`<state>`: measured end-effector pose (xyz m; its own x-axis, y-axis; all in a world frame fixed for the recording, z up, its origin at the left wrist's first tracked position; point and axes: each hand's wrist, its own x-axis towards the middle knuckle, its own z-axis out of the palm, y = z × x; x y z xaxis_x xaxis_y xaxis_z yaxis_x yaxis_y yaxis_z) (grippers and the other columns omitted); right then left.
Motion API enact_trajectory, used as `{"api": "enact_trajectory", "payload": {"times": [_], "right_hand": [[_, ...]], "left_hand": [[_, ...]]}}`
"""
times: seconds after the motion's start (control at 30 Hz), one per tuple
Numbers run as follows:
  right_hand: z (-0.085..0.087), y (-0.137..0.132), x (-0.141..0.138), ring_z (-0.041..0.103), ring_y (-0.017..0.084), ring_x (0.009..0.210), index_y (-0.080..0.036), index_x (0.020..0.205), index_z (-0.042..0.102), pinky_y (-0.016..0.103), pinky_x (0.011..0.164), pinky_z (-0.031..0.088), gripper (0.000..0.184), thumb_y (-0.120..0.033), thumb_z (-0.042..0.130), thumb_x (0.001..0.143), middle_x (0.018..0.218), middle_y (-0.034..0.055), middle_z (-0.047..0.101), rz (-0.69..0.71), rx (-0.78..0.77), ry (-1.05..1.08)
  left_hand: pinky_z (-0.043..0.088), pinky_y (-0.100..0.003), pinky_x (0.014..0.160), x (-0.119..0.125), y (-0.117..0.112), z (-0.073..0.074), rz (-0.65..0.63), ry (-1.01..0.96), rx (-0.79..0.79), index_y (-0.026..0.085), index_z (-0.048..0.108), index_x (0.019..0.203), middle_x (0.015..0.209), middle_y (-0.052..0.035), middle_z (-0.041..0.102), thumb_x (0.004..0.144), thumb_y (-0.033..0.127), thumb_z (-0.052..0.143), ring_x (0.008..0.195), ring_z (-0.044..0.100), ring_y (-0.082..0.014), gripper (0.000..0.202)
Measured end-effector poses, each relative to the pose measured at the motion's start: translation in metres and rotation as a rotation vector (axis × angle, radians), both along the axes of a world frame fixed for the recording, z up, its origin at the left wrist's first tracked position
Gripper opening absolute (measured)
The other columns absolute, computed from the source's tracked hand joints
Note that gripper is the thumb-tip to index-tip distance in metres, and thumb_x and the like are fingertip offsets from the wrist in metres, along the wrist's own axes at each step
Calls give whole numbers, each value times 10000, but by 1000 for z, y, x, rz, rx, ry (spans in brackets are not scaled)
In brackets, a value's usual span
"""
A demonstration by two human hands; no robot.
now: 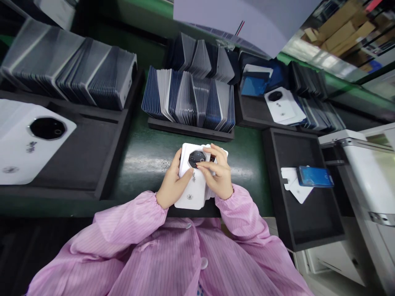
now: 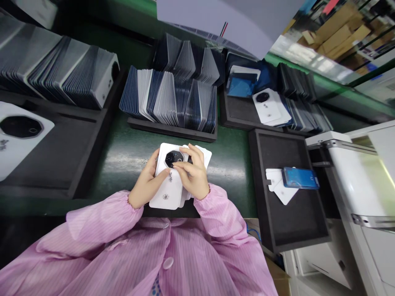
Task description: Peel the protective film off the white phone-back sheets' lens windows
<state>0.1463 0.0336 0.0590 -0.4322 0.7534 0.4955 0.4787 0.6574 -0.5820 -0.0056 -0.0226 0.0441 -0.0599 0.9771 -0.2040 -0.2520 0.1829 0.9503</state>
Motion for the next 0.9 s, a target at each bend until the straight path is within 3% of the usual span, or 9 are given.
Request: {"api": "enact_trajectory", "payload": {"times": [0.3, 0.43, 0.5, 0.6, 0.67, 0.8, 0.9], "right_hand": [[-3, 0, -1, 487, 283, 1249, -258, 844, 711, 564, 1016, 442, 133, -166, 615, 849, 1163, 51, 625, -22, 87, -23], [-3, -1, -2, 496, 276, 1236, -256, 854, 706, 549, 1020, 447, 119, -176, 618, 853, 1158, 54, 614, -35, 38, -5], [-4, -2, -2, 493, 278, 1241, -265, 977, 684, 531, 1001, 467, 147, -220, 638, 846, 1229, 71, 572, -70, -63, 13], [-8, -2, -2, 457, 279, 1285, -273, 1271, 519, 470, 968, 505, 489, -276, 677, 808, 1375, 114, 448, -129, -260, 120], [-11, -2, -3, 443, 270, 1303, -276, 1351, 423, 443, 981, 501, 592, -286, 663, 810, 1418, 117, 397, -139, -349, 198], [-14, -5, -7, 401, 276, 1338, -268, 1360, 402, 468, 1063, 430, 618, -303, 672, 805, 1416, 108, 411, -128, -345, 199], [-10, -7, -6, 418, 258, 1321, -250, 1327, 434, 454, 1035, 447, 474, -286, 570, 875, 1386, 119, 441, -176, -245, 263]], "left_hand": [[451, -418, 1020, 0, 1, 1, 4, 11, 15, 234, 280, 1443, 1404, -107, 512, 860, 246, 569, 1217, 552, -237, 651], [443, -426, 1028, 1, 0, 1, 20, 70, 11, 229, 268, 1453, 1435, -118, 482, 862, 257, 567, 1256, 523, -252, 663], [432, -420, 1043, 1, -1, 0, 35, 109, 28, 225, 255, 1463, 1454, -121, 462, 863, 258, 567, 1297, 487, -259, 677], [398, -413, 1079, 3, -3, 0, 40, 139, 54, 229, 237, 1476, 1469, -115, 445, 872, 262, 561, 1355, 426, -260, 687], [384, -413, 1093, 3, -4, 0, 34, 147, 59, 232, 229, 1482, 1477, -112, 435, 875, 272, 561, 1376, 397, -262, 694], [380, -396, 1100, 5, -6, 3, 37, 163, 59, 218, 231, 1485, 1490, -123, 415, 873, 296, 574, 1378, 395, -263, 706], [373, -389, 1107, 6, -9, 7, 49, 110, 47, 235, 264, 1471, 1510, -116, 387, 875, 320, 578, 1370, 407, -255, 679]]}}
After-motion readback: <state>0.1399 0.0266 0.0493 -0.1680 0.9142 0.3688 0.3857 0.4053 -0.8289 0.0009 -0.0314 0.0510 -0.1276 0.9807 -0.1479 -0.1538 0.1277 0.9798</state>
